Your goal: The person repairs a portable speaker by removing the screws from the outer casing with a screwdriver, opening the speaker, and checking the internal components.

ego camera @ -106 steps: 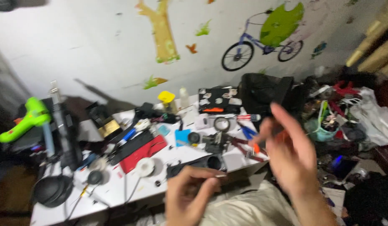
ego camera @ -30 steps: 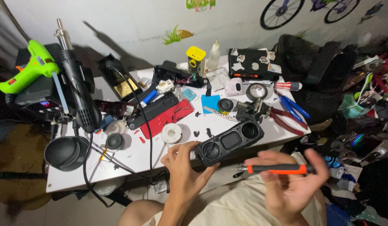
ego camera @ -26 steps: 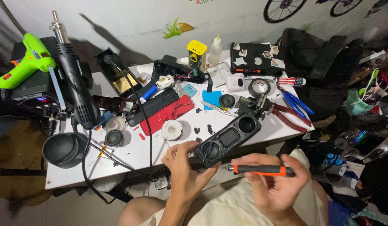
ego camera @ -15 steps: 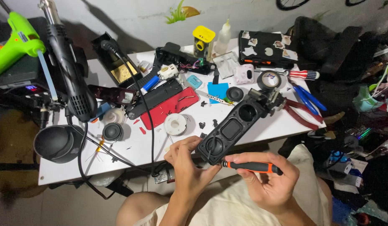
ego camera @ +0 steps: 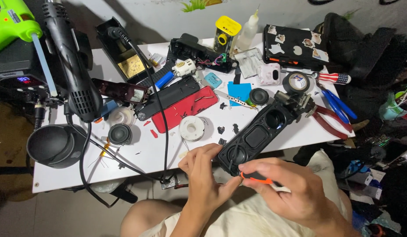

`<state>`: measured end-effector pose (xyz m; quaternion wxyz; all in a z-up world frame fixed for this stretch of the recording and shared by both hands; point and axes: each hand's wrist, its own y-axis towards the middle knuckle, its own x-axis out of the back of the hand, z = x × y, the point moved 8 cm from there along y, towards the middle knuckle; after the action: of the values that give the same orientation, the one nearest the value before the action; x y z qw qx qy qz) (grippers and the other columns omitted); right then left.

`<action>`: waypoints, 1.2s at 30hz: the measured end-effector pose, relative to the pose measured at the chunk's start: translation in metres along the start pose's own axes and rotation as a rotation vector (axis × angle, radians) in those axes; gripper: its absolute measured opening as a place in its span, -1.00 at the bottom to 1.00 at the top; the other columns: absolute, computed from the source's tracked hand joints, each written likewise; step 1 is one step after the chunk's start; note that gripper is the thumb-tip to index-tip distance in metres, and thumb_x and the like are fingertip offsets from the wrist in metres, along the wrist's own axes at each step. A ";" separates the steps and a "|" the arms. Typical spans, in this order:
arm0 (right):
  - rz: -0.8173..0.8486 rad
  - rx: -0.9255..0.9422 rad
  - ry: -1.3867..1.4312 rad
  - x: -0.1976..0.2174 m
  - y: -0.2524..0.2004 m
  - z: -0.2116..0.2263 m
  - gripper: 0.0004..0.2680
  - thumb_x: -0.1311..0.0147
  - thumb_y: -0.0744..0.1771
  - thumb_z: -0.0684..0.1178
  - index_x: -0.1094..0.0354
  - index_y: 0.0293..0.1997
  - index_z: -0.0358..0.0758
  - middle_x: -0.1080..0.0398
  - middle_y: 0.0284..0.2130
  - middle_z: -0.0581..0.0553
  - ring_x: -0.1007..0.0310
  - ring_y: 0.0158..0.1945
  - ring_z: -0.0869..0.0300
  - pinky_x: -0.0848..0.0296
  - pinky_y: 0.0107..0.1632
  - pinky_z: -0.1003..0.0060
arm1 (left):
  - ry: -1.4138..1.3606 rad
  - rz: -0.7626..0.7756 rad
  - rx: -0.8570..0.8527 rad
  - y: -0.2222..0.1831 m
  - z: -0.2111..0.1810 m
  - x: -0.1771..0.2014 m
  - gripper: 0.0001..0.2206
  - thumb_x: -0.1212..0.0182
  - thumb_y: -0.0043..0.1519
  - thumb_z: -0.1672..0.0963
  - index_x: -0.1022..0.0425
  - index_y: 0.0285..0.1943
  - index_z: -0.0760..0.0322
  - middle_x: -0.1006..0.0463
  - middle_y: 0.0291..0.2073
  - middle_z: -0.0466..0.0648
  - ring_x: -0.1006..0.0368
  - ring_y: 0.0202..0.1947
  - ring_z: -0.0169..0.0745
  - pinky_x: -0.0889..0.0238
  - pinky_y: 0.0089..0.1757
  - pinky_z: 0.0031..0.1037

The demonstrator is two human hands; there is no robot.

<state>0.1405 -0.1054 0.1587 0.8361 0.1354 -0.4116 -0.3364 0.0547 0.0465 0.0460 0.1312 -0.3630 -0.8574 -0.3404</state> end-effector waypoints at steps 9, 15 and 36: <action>0.288 -0.280 0.125 -0.012 -0.081 -0.007 -0.68 -0.07 0.44 0.02 -0.49 0.40 0.03 -0.51 0.49 -0.22 -1.04 -0.03 0.33 -0.55 -0.50 0.66 | -0.014 0.004 -0.008 0.004 -0.001 0.002 -0.34 -0.47 0.20 -0.22 -0.53 0.25 0.24 -0.65 0.04 -0.03 -0.49 0.03 -0.04 0.03 0.06 -0.19; 0.194 0.185 0.024 -0.050 -0.121 -0.033 -0.57 -0.41 0.35 -0.19 -0.43 0.41 -0.26 -0.47 0.40 -0.34 -0.61 0.46 -0.16 -0.81 0.40 0.13 | -0.008 0.001 -0.024 0.003 -0.003 0.000 -0.37 -0.51 0.20 -0.18 -0.52 0.25 0.26 -0.65 0.04 -0.01 -0.48 0.03 -0.01 -0.02 0.09 -0.21; -0.408 -0.085 0.160 -0.005 -0.040 -0.013 -0.29 -0.33 0.35 -0.27 0.19 0.66 -0.19 -0.62 -0.13 -0.52 -0.88 -0.17 -0.11 -0.94 0.13 -0.02 | 0.013 0.038 -0.007 -0.003 0.006 -0.005 -0.35 -0.37 0.20 -0.22 -0.51 0.30 0.20 -0.61 0.08 -0.09 -0.44 0.07 -0.07 0.06 0.04 -0.21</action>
<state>0.1305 -0.1323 0.1280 0.7857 0.2069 -0.2933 -0.5038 0.0564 0.0465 0.0382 0.1422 -0.3774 -0.8483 -0.3432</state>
